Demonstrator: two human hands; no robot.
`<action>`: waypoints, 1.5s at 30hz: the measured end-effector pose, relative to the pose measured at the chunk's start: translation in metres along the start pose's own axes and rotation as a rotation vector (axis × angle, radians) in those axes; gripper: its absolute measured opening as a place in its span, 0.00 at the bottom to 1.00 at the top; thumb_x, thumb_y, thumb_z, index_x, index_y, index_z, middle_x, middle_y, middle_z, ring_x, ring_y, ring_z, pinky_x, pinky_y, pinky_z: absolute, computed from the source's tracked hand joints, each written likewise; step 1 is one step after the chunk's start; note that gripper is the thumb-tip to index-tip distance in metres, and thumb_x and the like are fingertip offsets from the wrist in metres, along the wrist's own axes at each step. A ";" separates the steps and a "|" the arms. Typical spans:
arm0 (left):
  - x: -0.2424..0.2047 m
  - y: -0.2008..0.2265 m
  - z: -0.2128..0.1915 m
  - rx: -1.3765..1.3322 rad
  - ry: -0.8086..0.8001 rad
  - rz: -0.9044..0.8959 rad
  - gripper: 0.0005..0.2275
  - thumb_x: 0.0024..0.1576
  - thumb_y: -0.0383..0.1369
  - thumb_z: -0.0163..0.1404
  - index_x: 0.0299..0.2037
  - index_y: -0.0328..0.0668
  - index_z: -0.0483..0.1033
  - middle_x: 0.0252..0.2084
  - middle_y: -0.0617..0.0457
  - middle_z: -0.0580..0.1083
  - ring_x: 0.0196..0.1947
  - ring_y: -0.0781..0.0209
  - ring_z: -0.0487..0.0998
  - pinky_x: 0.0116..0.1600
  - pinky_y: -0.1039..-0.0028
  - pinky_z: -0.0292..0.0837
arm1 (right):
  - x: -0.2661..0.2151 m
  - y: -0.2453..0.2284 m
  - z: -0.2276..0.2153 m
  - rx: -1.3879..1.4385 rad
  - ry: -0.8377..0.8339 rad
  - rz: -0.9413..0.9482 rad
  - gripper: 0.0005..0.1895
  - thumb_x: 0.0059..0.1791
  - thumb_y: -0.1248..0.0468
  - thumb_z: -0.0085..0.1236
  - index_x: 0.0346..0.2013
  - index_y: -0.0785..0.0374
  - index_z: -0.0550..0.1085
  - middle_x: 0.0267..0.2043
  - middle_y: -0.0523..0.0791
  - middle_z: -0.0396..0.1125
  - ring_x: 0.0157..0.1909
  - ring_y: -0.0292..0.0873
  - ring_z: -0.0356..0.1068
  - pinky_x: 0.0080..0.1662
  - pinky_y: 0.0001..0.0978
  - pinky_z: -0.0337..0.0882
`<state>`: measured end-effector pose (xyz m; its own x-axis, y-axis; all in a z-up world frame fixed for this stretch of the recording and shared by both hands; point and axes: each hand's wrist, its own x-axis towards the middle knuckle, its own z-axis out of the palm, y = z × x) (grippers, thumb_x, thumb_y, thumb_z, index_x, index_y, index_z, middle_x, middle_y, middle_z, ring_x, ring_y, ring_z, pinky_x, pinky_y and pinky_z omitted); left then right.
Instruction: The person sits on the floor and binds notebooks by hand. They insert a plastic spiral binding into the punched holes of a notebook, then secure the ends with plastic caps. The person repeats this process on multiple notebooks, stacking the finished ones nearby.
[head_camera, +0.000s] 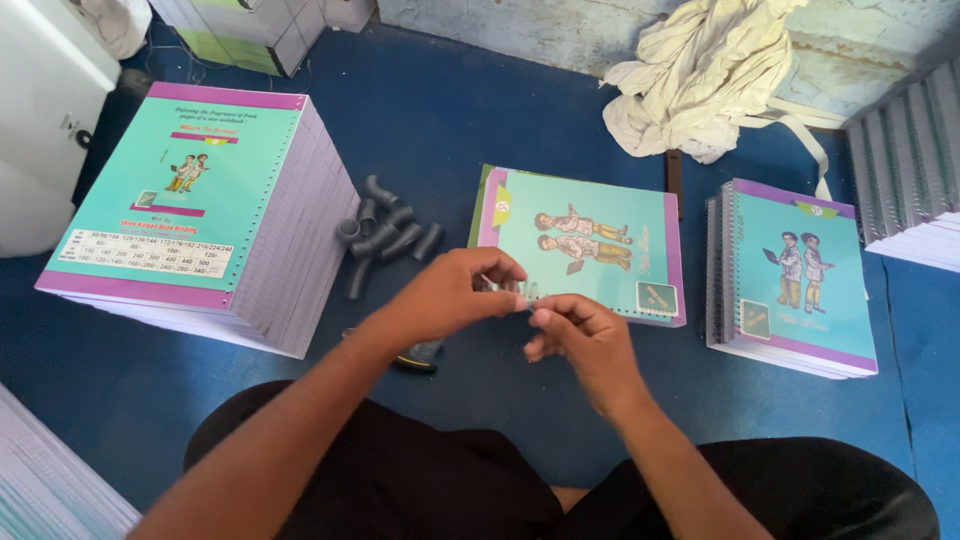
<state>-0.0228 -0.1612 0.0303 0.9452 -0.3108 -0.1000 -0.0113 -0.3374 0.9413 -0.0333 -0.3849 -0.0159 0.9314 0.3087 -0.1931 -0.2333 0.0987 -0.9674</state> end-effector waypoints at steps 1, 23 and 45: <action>-0.002 -0.001 -0.002 -0.021 -0.020 -0.017 0.16 0.53 0.38 0.59 0.48 0.38 0.79 0.37 0.52 0.79 0.34 0.68 0.79 0.39 0.76 0.76 | 0.000 0.003 0.005 0.001 0.001 -0.001 0.12 0.50 0.63 0.59 0.43 0.69 0.77 0.35 0.47 0.73 0.32 0.40 0.76 0.38 0.36 0.80; 0.011 -0.059 -0.034 0.139 -0.067 -0.398 0.14 0.59 0.39 0.46 0.35 0.35 0.79 0.30 0.51 0.80 0.24 0.64 0.78 0.26 0.73 0.70 | 0.020 0.076 0.091 0.339 0.163 0.060 0.15 0.53 0.63 0.55 0.50 0.71 0.75 0.40 0.48 0.75 0.35 0.38 0.76 0.41 0.34 0.79; 0.023 -0.070 -0.034 0.241 -0.147 -0.465 0.15 0.61 0.40 0.43 0.38 0.37 0.80 0.30 0.53 0.79 0.24 0.65 0.79 0.27 0.73 0.70 | 0.029 0.083 0.087 0.331 0.139 0.080 0.13 0.55 0.61 0.54 0.46 0.70 0.75 0.38 0.47 0.73 0.35 0.37 0.75 0.41 0.33 0.79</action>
<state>0.0115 -0.1145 -0.0265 0.8130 -0.1954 -0.5485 0.3061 -0.6579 0.6880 -0.0503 -0.2850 -0.0873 0.9303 0.1981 -0.3087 -0.3636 0.3869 -0.8474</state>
